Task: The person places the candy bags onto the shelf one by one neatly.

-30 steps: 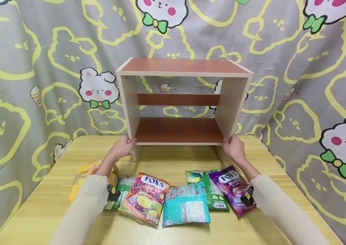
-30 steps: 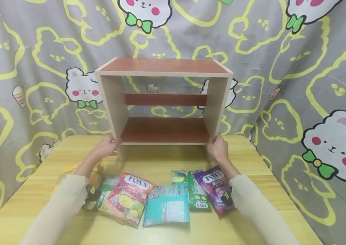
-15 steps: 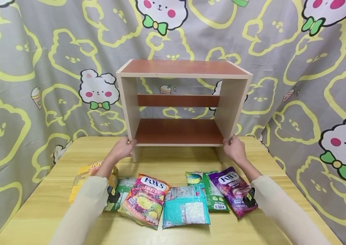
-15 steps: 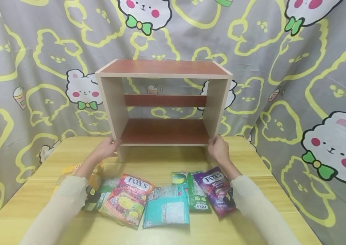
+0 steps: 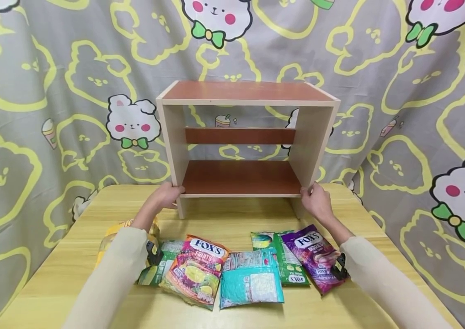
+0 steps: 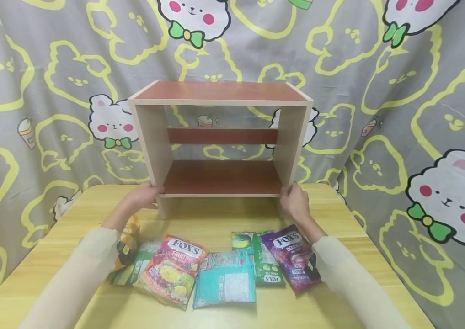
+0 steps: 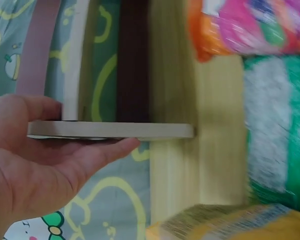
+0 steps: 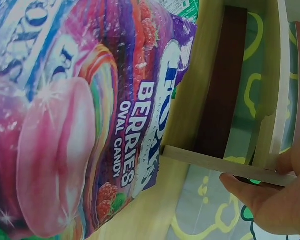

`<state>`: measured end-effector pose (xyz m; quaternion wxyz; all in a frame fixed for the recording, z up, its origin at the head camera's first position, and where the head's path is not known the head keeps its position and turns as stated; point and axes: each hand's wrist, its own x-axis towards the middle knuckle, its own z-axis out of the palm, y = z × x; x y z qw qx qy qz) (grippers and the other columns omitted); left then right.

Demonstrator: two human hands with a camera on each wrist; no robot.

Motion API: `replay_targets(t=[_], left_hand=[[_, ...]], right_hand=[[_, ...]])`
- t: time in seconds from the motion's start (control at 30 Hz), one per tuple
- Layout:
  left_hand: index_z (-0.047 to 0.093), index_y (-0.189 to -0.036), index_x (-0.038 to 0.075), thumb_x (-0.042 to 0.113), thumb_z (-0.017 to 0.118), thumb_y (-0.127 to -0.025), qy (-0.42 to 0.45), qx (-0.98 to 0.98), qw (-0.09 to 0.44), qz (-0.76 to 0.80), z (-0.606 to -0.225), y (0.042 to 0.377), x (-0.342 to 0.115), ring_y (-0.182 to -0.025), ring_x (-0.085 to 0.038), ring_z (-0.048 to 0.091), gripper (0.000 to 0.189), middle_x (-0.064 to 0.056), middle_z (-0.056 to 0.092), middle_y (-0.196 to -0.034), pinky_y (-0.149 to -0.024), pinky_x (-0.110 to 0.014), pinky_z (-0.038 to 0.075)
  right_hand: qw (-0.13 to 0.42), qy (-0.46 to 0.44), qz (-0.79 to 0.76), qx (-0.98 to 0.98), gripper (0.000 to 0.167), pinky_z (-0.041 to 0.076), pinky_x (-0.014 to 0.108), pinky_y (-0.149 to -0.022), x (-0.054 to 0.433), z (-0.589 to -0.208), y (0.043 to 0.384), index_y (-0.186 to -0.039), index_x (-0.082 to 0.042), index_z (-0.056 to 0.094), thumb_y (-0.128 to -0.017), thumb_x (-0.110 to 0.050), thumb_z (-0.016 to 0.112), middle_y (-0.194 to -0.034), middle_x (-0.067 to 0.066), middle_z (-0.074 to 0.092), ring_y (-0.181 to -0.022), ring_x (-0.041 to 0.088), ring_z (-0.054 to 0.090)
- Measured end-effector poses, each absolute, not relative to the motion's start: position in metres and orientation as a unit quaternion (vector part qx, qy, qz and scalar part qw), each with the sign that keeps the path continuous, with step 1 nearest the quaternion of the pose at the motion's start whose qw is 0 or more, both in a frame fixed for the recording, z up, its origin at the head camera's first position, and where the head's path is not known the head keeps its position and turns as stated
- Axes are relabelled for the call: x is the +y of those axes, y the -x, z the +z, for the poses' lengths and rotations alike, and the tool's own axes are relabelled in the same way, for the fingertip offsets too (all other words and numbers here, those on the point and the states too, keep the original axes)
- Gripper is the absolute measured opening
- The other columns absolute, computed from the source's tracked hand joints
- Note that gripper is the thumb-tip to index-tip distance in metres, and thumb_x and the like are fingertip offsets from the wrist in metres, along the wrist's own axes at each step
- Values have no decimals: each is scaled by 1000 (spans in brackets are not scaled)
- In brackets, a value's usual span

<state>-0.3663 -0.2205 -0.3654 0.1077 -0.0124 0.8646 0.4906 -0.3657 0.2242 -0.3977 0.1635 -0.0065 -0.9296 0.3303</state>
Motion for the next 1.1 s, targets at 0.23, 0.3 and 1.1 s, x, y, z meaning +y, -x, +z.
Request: replay_targets(t=[0.23,0.3,1.1], left_hand=[[22,-156,-5,20,48,-106,13,867,137,479,-353,368,-218,-135,-49,48,61,-33,38,-151,-100,-53,54],[21,-156,-4,21,50,-106,12,876,132,464,-351,367,-216,-133,-49,50,63,-33,39,-150,-98,-53,56],[39,-146,-7,25,56,-103,40,896,110,429,-352,379,-221,-104,-44,70,56,-33,53,-137,-82,-44,63]], right_hand=[[160,3,330,-930,36,49,35,-57,226,-400,364,-106,5,59,-105,-28,45,-94,28,68,-78,38,65],[160,2,330,-930,36,49,35,-58,227,-400,364,-105,5,59,-105,-28,45,-94,28,68,-78,37,65],[188,-13,340,-922,36,49,31,-53,225,-404,366,-110,7,60,-104,-26,47,-92,28,68,-70,35,65]])
